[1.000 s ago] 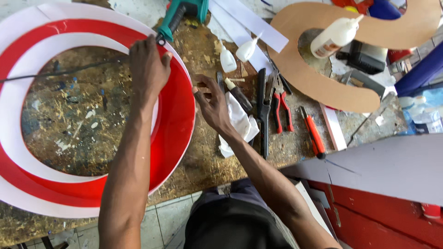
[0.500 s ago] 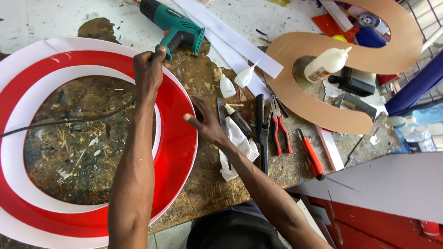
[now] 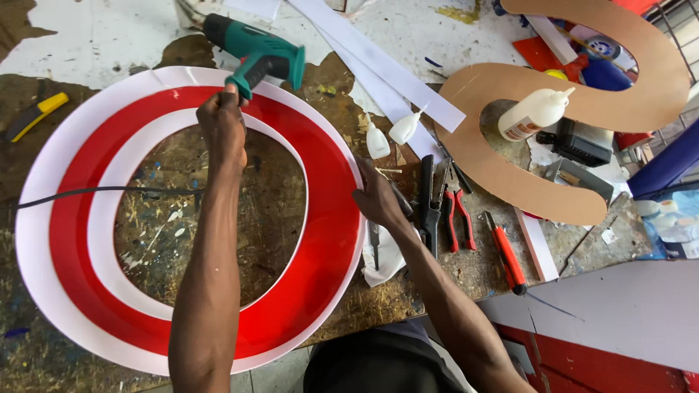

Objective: The person uses a heat gun to soften a white strip on a red circular sign, then presses and smooths the strip into place. They wipe the surface with a cloth and continue adjusting the strip along the edge of the sign.

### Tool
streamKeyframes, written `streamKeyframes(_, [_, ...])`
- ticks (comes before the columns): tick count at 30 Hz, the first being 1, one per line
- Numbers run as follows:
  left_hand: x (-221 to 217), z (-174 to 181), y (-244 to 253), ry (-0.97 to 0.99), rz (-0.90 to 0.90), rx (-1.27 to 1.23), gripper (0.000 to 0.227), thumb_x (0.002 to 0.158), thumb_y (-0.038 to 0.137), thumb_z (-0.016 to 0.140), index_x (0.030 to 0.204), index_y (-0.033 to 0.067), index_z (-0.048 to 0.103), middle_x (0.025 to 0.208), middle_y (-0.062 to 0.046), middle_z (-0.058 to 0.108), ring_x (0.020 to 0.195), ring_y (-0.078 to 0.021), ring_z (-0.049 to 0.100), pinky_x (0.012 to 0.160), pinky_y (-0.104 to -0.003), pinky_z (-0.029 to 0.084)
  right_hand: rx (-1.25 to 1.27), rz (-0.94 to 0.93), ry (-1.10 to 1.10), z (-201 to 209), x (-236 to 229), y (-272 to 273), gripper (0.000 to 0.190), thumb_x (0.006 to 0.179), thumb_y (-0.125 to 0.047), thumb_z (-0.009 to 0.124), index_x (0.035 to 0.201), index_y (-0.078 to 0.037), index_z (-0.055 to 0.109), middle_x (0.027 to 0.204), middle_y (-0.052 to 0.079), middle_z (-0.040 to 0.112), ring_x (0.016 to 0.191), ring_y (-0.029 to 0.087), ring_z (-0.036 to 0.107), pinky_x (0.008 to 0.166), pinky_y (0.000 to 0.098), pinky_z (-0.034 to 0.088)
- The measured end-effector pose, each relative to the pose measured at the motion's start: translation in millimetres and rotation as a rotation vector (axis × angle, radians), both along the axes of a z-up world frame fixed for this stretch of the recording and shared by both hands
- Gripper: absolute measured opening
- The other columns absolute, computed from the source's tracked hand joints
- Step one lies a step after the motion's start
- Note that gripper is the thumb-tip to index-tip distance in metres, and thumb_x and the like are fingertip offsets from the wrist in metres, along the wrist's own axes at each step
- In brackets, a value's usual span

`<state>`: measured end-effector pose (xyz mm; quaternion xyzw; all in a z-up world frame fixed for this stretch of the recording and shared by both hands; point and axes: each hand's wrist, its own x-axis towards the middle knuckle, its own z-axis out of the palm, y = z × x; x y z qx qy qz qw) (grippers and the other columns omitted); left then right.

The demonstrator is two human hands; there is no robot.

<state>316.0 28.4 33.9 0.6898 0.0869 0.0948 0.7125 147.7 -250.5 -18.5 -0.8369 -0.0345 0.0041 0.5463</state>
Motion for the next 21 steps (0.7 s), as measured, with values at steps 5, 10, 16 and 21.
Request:
streamKeyframes(5, [16.3, 8.3, 5.9, -0.178, 0.292, 0.032, 0.037, 0.111, 0.033, 0.063, 0.090, 0.0074, 0.078, 0.082, -0.011, 0.070, 0.076, -0.0159, 0.056, 0.077, -0.037, 0.040, 0.098, -0.011, 0.065, 29.2, -17.0, 6.1, 0.097, 0.077, -0.005, 0.058, 0.174, -0.007, 0.050, 0.132, 0.032, 0.077, 0.111, 0.044, 0.080, 0.087, 0.0595, 0.066])
streamKeyframes(10, [45.6, -23.2, 48.5, -0.295, 0.487, 0.150, 0.040, 0.108, 0.038, 0.066, 0.087, 0.0058, 0.077, 0.082, -0.016, 0.073, 0.081, -0.0255, 0.065, 0.085, -0.042, 0.047, 0.066, -0.077, 0.072, 33.3, -22.2, 12.4, 0.095, 0.076, -0.006, 0.058, 0.171, -0.008, 0.056, 0.126, 0.031, 0.080, 0.108, 0.040, 0.082, 0.081, 0.0575, 0.064])
streamKeyframes(16, [76.4, -50.2, 143.0, -0.460, 0.737, 0.295, 0.056, 0.109, 0.052, 0.057, 0.080, 0.0079, 0.076, 0.072, -0.009, 0.078, 0.064, -0.0180, 0.065, 0.055, -0.042, 0.044, -0.028, -0.098, 0.169, 33.5, -22.3, 10.4, 0.079, 0.087, -0.019, 0.051, 0.165, -0.013, 0.057, 0.124, 0.011, 0.086, 0.082, 0.024, 0.082, 0.064, 0.0422, 0.068])
streamKeyframes(21, [111.6, -130.0, 275.5, -0.438, 0.861, 0.873, 0.025, 0.115, 0.032, 0.069, 0.108, 0.0090, 0.065, 0.096, -0.023, 0.082, 0.079, -0.0504, 0.081, 0.059, -0.057, 0.056, 0.152, 0.008, 0.029, 38.5, -30.2, 3.9, 0.076, 0.104, -0.058, 0.062, 0.163, -0.010, 0.059, 0.136, 0.014, 0.081, 0.113, 0.031, 0.085, 0.088, 0.0491, 0.073])
